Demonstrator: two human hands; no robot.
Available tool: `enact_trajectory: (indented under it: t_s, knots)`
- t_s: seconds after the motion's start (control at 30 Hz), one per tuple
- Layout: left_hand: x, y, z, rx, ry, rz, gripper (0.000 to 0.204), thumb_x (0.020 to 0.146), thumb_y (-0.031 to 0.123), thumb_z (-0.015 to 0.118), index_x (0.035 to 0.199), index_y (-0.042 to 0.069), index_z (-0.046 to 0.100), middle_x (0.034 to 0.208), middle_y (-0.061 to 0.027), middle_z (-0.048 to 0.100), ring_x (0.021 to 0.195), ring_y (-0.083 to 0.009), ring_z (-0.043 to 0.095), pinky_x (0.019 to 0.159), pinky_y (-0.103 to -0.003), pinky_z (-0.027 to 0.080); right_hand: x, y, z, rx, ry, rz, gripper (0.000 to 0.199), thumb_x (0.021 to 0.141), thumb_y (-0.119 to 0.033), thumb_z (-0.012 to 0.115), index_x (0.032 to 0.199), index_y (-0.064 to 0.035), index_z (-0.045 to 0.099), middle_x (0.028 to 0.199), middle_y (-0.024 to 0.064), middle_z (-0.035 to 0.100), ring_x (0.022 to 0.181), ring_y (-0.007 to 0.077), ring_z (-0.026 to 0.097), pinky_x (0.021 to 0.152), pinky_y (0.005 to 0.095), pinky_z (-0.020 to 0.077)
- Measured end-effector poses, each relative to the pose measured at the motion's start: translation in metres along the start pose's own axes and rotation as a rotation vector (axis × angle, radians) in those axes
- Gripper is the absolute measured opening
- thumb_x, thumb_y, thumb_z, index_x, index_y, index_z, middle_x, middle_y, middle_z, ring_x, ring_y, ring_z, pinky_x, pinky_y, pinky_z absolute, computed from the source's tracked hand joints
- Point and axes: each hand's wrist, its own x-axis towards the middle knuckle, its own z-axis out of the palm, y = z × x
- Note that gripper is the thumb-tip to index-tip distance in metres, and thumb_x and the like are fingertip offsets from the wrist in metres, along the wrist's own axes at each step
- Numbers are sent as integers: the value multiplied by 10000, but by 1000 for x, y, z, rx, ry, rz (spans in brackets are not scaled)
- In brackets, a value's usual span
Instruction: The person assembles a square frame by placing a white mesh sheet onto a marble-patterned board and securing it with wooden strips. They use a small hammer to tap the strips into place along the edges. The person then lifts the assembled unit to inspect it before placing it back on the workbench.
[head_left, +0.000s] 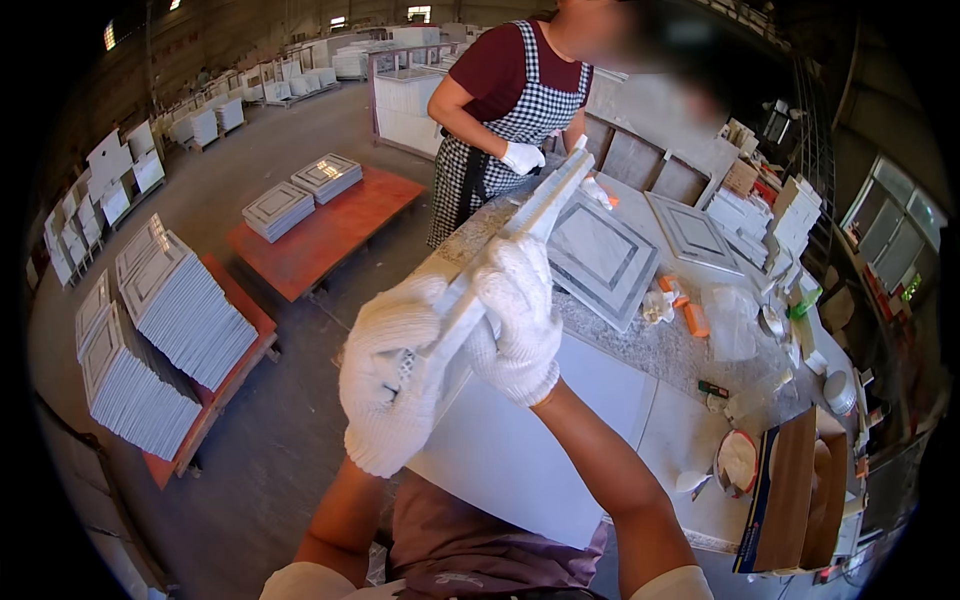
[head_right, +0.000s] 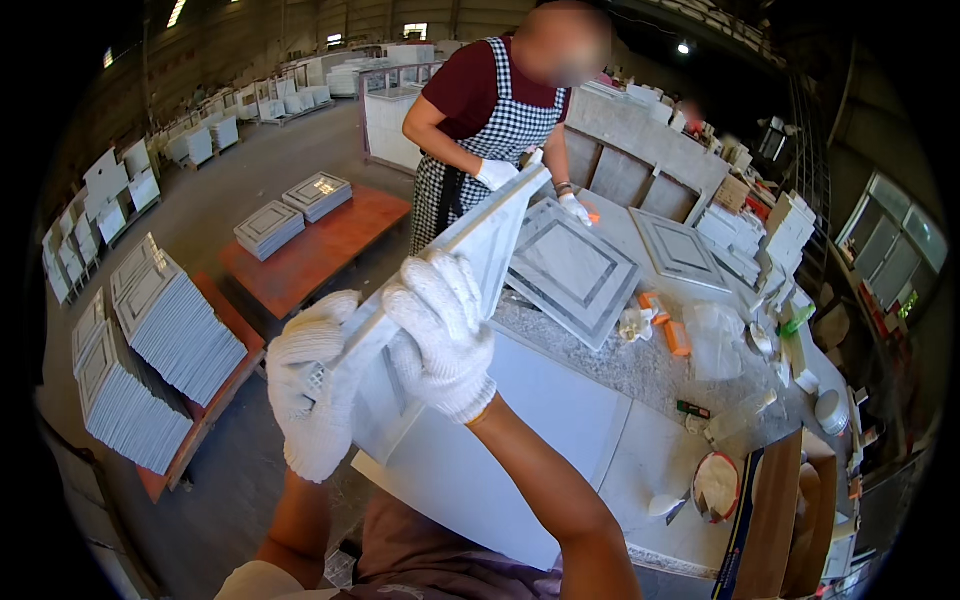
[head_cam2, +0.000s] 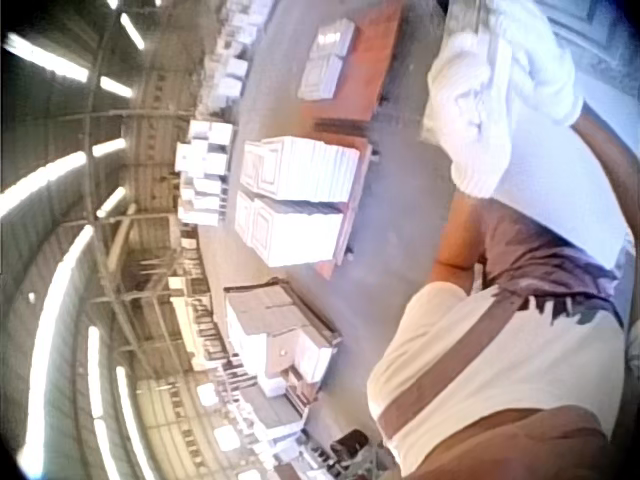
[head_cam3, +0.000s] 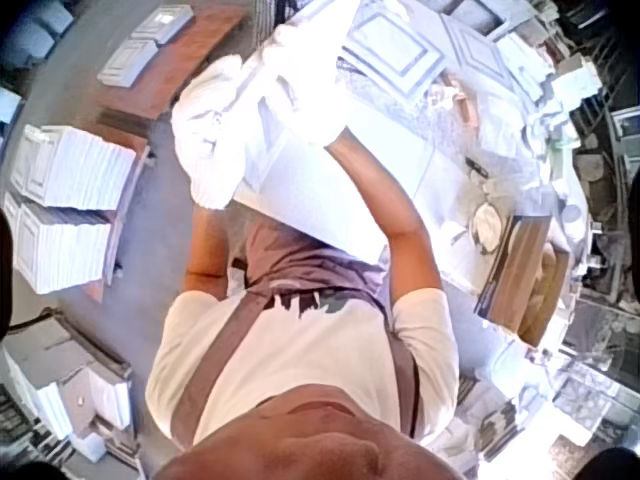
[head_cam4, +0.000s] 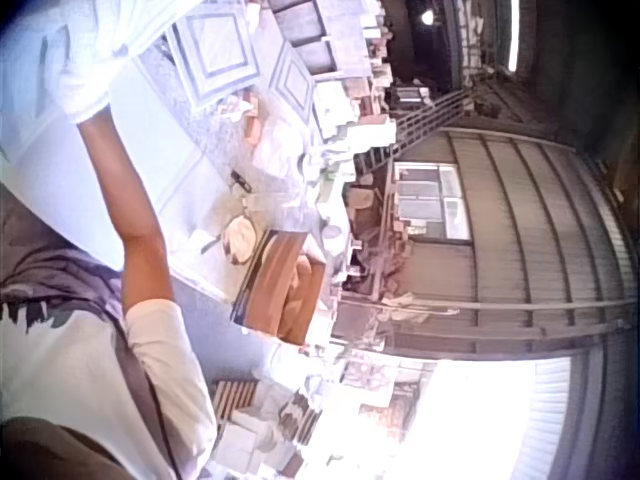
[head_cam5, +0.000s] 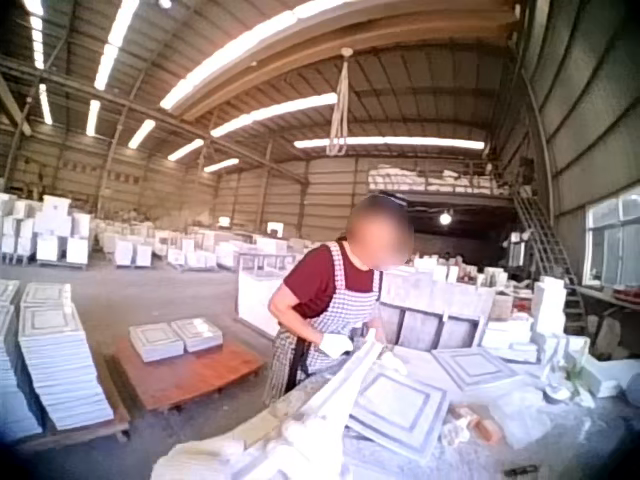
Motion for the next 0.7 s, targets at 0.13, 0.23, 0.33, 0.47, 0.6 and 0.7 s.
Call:
enact_trajectory:
  t_s: [0.13,0.23,0.33,0.47,0.6,0.7]
  knots:
    - [6,-6,5,-50,22,47,254,854,61,718,1067,4,593,1217,-187,620,1094,-257,615,949,-357,483,0,5,3,-10,1,-5,428,600,-51,719,1025,-86,679,1193,139,612,1160,394,564,1044,499,430]
    - [8,-4,4,-38,5,79,235,860,49,703,1061,5,590,1207,-188,625,1093,-265,616,955,-367,478,3,5,1,-21,-34,-19,419,604,-73,731,1019,-78,679,1190,146,610,1153,393,565,1030,495,440]
    - [7,-3,1,26,-32,132,199,865,27,684,1045,7,603,1181,-184,638,1085,-280,618,954,-377,471,13,6,-15,-1,-126,-24,416,604,-83,732,1016,-61,679,1191,164,604,1149,401,564,1015,491,453]
    - [-1,22,12,35,-41,-207,210,873,22,670,1078,23,626,1168,-178,636,1071,-303,626,936,-388,473,0,16,-29,-133,1,138,482,732,-41,707,1203,-46,600,1304,200,545,1238,409,523,1053,496,426]
    - [-6,19,25,16,-143,108,194,892,72,663,1074,17,625,1137,-193,628,978,-351,643,860,-404,520,-1,40,-34,-338,20,58,427,780,-163,725,1174,-47,609,1176,181,595,1122,411,569,979,492,473]
    - [3,23,27,-46,-403,188,215,877,87,653,1076,11,626,1151,-214,622,1019,-369,638,808,-428,542,-8,39,-34,-268,100,65,384,820,-160,684,1180,-58,596,1183,194,594,1120,422,566,983,497,474]
